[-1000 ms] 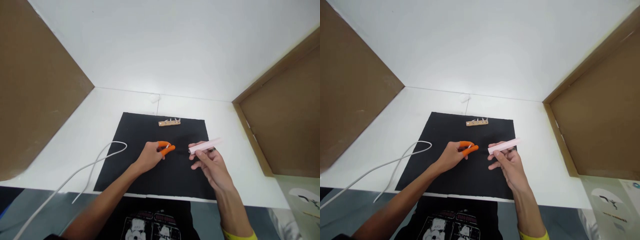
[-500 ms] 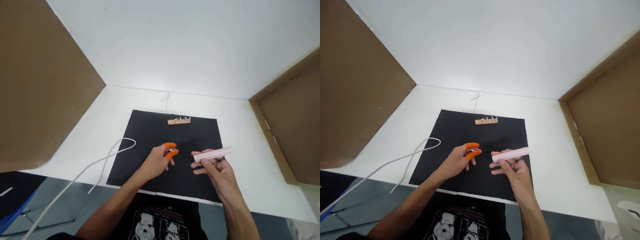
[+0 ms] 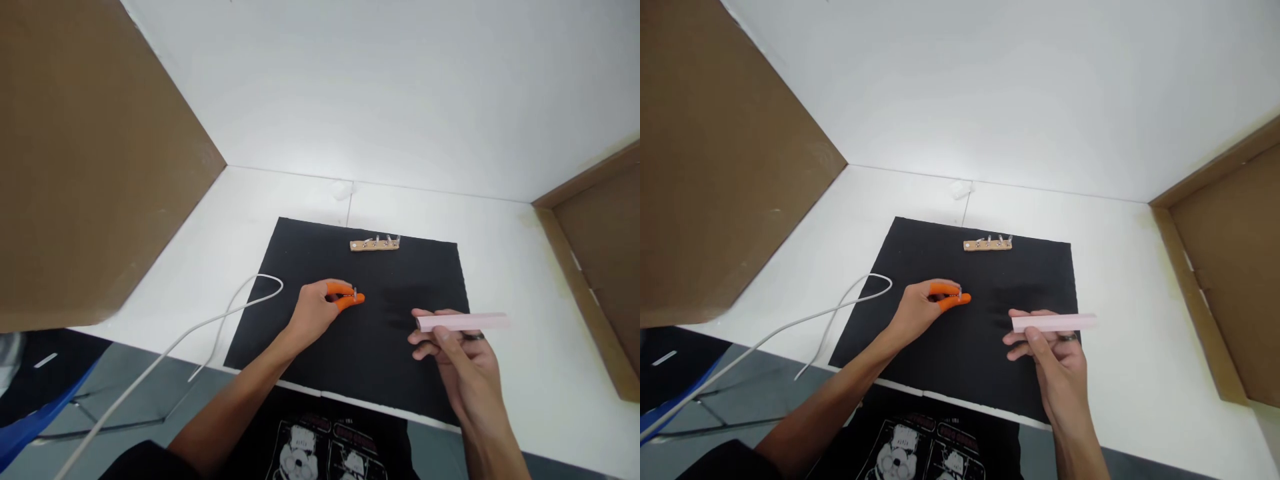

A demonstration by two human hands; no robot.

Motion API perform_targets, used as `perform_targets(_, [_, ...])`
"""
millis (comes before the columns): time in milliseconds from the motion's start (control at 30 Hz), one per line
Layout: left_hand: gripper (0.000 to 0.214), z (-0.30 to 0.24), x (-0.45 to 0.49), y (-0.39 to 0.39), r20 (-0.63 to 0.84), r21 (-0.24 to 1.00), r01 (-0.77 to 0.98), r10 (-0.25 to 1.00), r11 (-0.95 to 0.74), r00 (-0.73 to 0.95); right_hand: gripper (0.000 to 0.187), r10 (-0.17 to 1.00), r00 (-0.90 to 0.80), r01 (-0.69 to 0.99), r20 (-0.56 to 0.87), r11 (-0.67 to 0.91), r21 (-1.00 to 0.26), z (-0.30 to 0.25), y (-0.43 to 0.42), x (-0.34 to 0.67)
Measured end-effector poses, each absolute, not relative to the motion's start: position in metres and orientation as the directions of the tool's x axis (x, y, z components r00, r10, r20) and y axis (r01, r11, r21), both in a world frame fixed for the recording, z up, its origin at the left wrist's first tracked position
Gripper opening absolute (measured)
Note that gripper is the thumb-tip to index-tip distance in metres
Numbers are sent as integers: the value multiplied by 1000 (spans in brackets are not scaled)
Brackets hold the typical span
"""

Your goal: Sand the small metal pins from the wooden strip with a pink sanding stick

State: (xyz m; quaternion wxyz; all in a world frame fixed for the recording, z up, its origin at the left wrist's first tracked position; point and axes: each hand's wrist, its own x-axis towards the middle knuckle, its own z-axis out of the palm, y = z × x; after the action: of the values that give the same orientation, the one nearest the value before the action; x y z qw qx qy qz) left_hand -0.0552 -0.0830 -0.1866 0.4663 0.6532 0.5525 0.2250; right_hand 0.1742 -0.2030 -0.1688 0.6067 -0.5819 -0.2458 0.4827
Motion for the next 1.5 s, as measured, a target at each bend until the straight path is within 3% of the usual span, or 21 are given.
perform_targets(167, [17,-195,-55,-69,-56,763,621,939,-179,339,33,862,446,-290,-241,-116,-950,-165,-202,167])
perform_targets(400, [21,-206,-53,-52,22,635,695,907,-338,421,35,860,455,-259,-231,-120,-958,-165,-200,160])
perform_targets(533, [4,-209,-48,-51,50,594,715,905,-368,423,32,866,451,-228,-213,-119,-966,-167,-201,158])
perform_targets(800, [6,-216,-50,-59,125,506,761,907,-407,402,36,861,473,-207,-188,-99,-973,-168,-202,154])
perform_targets(1133, [33,-220,-65,-76,176,347,775,849,-528,499,36,860,488,-160,-150,-81,-984,-169,-203,156])
perform_targets(1500, [14,-223,-66,-79,229,283,770,820,-571,524,36,865,483,-119,-132,-84,-989,-175,-205,157])
